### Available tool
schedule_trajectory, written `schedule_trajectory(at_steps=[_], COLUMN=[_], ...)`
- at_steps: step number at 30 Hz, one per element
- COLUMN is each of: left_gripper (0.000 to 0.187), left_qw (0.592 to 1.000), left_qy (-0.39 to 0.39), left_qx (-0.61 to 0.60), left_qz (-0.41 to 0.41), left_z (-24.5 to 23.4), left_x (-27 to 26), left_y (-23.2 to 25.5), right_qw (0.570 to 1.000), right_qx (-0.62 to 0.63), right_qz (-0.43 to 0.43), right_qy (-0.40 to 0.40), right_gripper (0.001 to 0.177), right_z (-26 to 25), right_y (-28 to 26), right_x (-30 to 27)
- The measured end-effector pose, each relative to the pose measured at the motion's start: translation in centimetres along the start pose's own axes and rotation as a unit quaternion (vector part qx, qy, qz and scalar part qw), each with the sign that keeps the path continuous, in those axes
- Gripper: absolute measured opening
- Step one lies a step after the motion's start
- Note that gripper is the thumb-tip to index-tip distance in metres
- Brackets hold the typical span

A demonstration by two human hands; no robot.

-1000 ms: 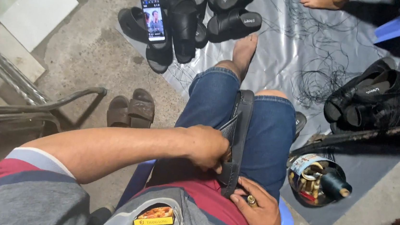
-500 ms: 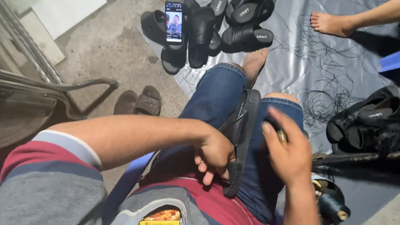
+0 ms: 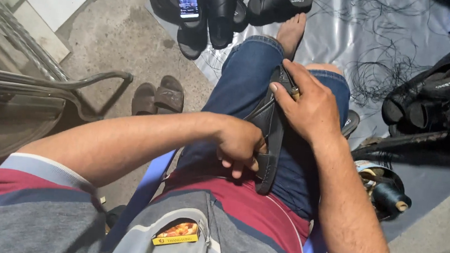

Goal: The worker is manually stitching the upper part of a black leather sandal to its sole using a hook needle and black thread.

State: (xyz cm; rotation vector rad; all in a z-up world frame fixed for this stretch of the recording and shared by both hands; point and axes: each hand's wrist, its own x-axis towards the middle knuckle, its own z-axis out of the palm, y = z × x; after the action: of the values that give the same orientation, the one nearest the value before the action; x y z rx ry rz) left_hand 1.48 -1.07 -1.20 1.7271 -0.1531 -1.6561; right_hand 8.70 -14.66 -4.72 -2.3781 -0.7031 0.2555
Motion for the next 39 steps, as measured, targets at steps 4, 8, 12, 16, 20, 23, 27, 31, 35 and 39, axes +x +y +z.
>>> schedule_trajectory(at_steps=[4, 8, 12, 16, 20, 23, 27, 31, 35, 39], left_gripper=[0.047, 0.036, 0.030, 0.027, 0.017, 0.018, 0.016, 0.025, 0.031, 0.032], left_qw=[0.999, 0.995, 0.993, 0.995, 0.999, 0.986, 0.969, 0.977, 0.983, 0.975], left_qy=[-0.034, -0.095, -0.109, -0.052, 0.036, 0.119, 0.174, 0.122, 0.105, 0.180], left_qx=[-0.007, 0.003, -0.028, -0.080, -0.001, 0.106, 0.168, 0.174, 0.153, 0.121], left_qz=[-0.017, -0.036, -0.018, 0.013, 0.037, 0.048, 0.055, 0.017, 0.000, 0.058], left_z=[-0.4, -0.7, -1.1, -1.7, -1.4, -1.4, -1.8, -2.3, -1.8, -1.5], left_x=[-1.1, -0.8, -0.6, -0.8, -0.7, -1.4, -4.1, -7.3, -8.3, -6.7], left_y=[1.1, 1.4, 1.0, 0.3, 0.0, 1.0, 2.4, 3.1, 2.0, 0.7], right_qw=[1.000, 1.000, 0.999, 0.999, 0.999, 0.999, 0.999, 0.998, 0.998, 0.998], right_qx=[0.011, 0.022, 0.039, 0.047, 0.049, 0.048, 0.047, 0.058, 0.066, 0.070], right_qz=[-0.001, 0.004, 0.007, -0.002, -0.007, -0.005, 0.000, -0.012, -0.016, -0.004], right_qy=[0.001, -0.007, 0.009, 0.006, 0.000, -0.002, -0.004, 0.000, -0.001, -0.004], right_gripper=[0.044, 0.042, 0.041, 0.041, 0.041, 0.042, 0.042, 0.042, 0.041, 0.041], right_z=[-0.3, -0.5, -0.4, -0.8, -0.8, -0.7, -0.7, -0.7, -0.6, -0.7], right_y=[-0.6, -1.3, -0.6, -0.6, -0.9, -0.7, -0.5, -0.3, -0.4, -0.7], right_x=[-0.2, -0.2, -0.4, -0.2, -0.3, -0.3, -0.3, -0.2, -0.1, -0.3])
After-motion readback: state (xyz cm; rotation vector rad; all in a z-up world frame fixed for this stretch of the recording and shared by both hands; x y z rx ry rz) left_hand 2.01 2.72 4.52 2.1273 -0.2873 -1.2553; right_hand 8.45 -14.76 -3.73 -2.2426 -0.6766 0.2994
